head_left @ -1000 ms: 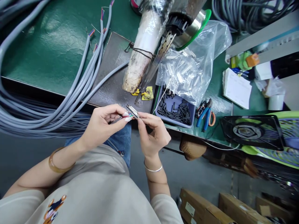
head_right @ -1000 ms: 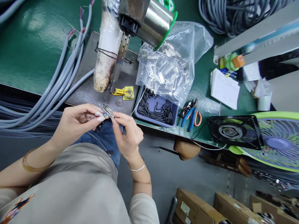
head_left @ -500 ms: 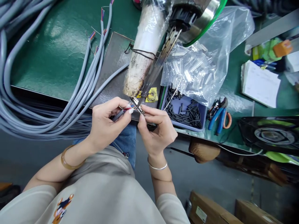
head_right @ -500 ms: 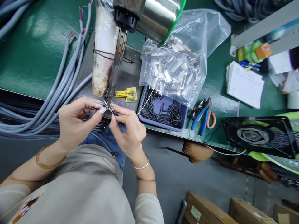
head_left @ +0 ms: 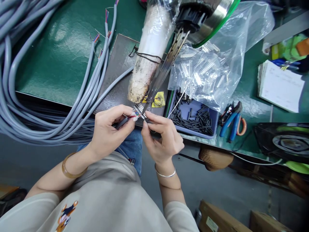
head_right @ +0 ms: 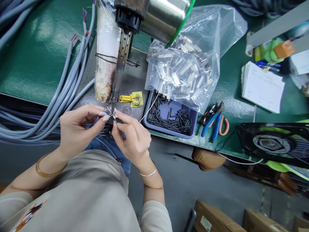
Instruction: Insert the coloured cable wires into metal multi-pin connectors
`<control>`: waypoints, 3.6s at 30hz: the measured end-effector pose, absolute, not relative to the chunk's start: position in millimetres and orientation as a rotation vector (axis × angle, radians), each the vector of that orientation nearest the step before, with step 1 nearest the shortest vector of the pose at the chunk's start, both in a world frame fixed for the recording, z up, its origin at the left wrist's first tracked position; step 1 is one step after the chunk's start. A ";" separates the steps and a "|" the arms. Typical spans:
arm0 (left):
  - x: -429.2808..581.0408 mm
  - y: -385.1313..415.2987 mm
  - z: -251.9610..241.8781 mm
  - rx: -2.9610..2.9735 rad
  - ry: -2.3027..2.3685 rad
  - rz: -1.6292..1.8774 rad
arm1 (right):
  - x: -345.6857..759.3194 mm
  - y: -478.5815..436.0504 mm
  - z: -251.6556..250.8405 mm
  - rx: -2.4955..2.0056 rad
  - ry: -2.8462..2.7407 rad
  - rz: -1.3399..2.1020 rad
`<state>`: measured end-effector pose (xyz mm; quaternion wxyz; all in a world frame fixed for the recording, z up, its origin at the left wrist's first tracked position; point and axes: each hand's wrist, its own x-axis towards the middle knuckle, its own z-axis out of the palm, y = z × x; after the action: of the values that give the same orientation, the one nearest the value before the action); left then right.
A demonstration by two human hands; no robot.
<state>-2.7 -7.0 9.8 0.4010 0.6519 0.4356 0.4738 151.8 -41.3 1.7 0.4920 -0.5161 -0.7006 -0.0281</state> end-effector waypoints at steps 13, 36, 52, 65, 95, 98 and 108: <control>-7.9 -5.7 14.1 2.166 1.053 1.273 | 151.1 -39.0 3.1 -1.259 -1.669 -0.004; -13.0 -10.1 22.3 1.561 1.012 0.934 | 168.4 -53.6 -14.8 -1.115 -1.727 0.024; -36.8 -41.0 28.5 1.520 0.673 0.914 | 141.7 -70.7 16.0 -1.242 -1.377 0.892; -27.8 -39.2 18.9 0.954 0.820 0.779 | 151.6 -90.3 22.1 -1.346 -1.838 -0.056; -22.6 -24.5 5.8 0.716 0.685 0.715 | 144.1 -84.9 -10.6 -1.212 -1.555 0.194; -20.9 -24.2 4.7 0.726 0.708 0.739 | 141.9 -83.8 -11.7 -1.225 -1.494 0.219; -18.3 -24.8 6.3 0.759 0.737 0.790 | 142.0 -80.6 -10.6 -1.296 -1.413 0.316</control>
<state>-18.3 -24.8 6.3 0.7897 0.3526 0.3425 0.3670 142.0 -80.6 -10.6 0.5640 -0.5507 -0.6005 0.1343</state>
